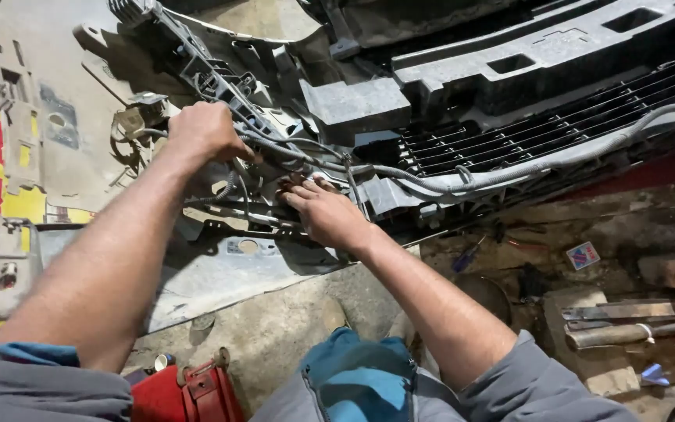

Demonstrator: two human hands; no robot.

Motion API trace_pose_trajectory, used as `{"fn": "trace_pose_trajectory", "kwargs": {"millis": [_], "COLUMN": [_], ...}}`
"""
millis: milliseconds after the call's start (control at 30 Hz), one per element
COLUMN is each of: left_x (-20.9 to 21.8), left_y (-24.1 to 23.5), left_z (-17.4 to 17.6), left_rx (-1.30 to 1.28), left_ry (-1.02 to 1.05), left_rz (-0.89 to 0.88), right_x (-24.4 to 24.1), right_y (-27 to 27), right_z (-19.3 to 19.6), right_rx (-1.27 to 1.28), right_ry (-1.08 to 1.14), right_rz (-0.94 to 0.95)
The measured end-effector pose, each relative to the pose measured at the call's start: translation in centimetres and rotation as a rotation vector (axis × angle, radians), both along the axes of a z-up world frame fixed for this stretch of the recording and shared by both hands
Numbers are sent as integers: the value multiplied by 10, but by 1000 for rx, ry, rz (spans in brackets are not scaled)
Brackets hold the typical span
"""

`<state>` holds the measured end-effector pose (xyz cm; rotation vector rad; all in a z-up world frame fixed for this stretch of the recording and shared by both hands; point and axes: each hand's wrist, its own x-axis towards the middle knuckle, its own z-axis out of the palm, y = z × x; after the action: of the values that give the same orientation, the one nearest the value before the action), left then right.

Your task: The person works on the front section of a car, using a red-handled screwdriver to loosen and remove screws from a black plastic component. They then use their hands to detach the part and disconnect a nearby wiring harness.

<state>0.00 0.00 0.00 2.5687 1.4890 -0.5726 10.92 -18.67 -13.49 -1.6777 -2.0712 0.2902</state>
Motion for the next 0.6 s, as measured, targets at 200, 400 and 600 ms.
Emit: {"fn": "trace_pose_trajectory", "kwargs": {"millis": [200,400,600], "left_x": [11,2,4], "left_y": [7,41,34], "left_z": [-8,-62,-46], "left_rx": [138,136,107], "left_ry": [44,115,99], "left_rz": [31,-39,-65], "right_x": [0,-2,-3], "right_y": [3,3,7], "right_z": [-10,-4,-7], "right_rx": [2,45,10], "right_ry": [-10,-88,-79], "right_rz": [0,34,34]}}
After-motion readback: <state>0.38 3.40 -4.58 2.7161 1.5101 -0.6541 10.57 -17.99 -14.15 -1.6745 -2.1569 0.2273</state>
